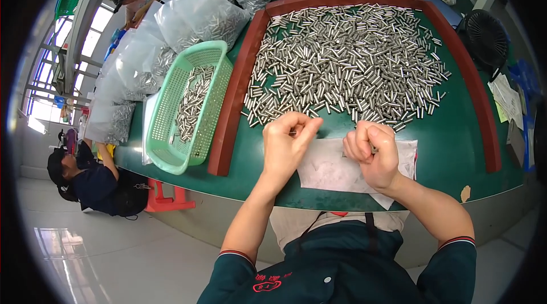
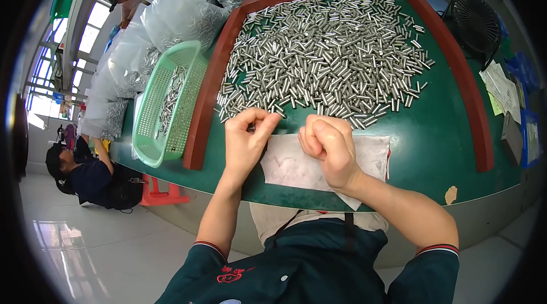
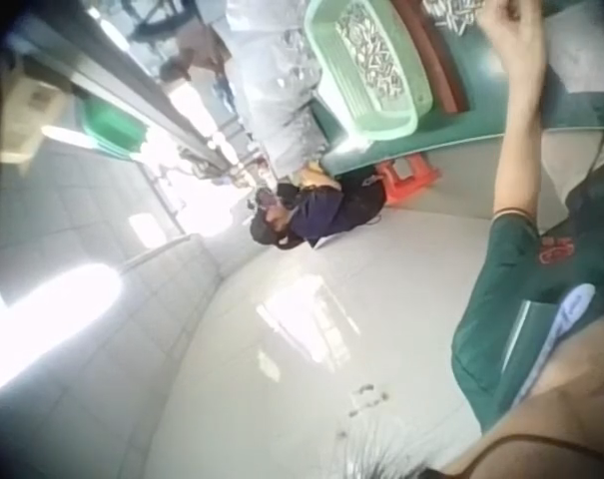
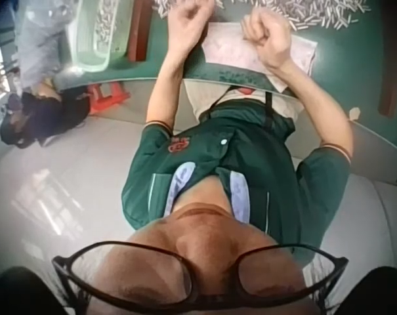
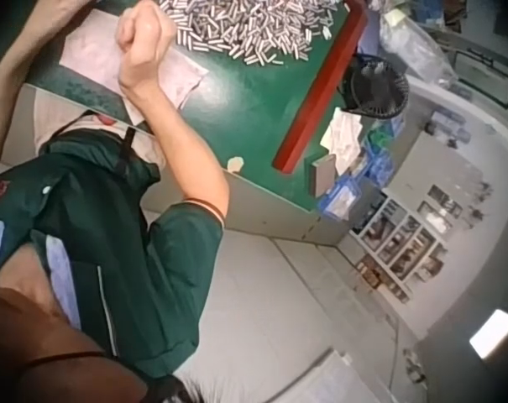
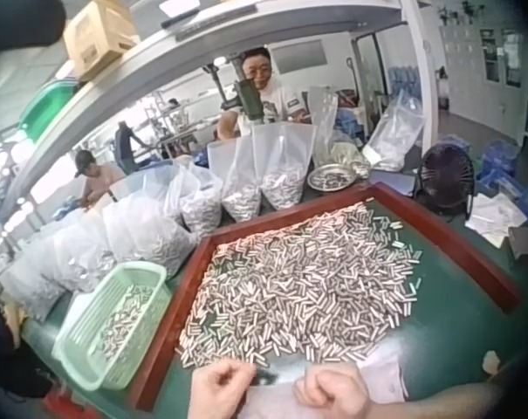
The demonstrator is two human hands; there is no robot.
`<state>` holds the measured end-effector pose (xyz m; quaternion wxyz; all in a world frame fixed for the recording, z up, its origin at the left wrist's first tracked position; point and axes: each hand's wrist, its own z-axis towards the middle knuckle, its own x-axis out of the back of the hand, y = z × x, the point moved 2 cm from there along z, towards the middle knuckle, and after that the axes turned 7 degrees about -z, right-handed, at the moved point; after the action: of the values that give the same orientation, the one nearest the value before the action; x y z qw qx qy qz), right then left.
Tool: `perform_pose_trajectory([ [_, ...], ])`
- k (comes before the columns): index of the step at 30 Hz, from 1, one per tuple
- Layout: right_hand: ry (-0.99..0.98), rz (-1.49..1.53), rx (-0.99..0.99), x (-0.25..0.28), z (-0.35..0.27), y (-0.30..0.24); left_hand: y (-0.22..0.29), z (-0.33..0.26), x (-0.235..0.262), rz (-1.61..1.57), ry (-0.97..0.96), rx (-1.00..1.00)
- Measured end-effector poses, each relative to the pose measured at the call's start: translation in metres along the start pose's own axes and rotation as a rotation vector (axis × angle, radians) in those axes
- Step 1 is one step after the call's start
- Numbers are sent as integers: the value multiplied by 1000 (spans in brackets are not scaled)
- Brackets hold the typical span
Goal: Inspecting and sorting small cylindrical metal components at a manufacturing workbench.
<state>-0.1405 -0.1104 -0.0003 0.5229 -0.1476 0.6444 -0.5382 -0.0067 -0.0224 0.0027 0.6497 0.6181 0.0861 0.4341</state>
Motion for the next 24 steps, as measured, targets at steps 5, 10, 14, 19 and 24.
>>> perform_pose_trajectory([
  [5,-7,0,-8,0,0,0,4,5,-13,430,34,-250],
  [10,-5,5,-4,0,2,0,0,5,-14,501,17,-220],
  [14,-11,-11,1,1,2,0,3,4,-12,473,-11,-195],
  [19,-5,-11,-5,4,1,1,-2,1,-2,-386,-133,247],
  [24,-14,13,6,1,1,1,-18,2,10,-1330,-430,549],
])
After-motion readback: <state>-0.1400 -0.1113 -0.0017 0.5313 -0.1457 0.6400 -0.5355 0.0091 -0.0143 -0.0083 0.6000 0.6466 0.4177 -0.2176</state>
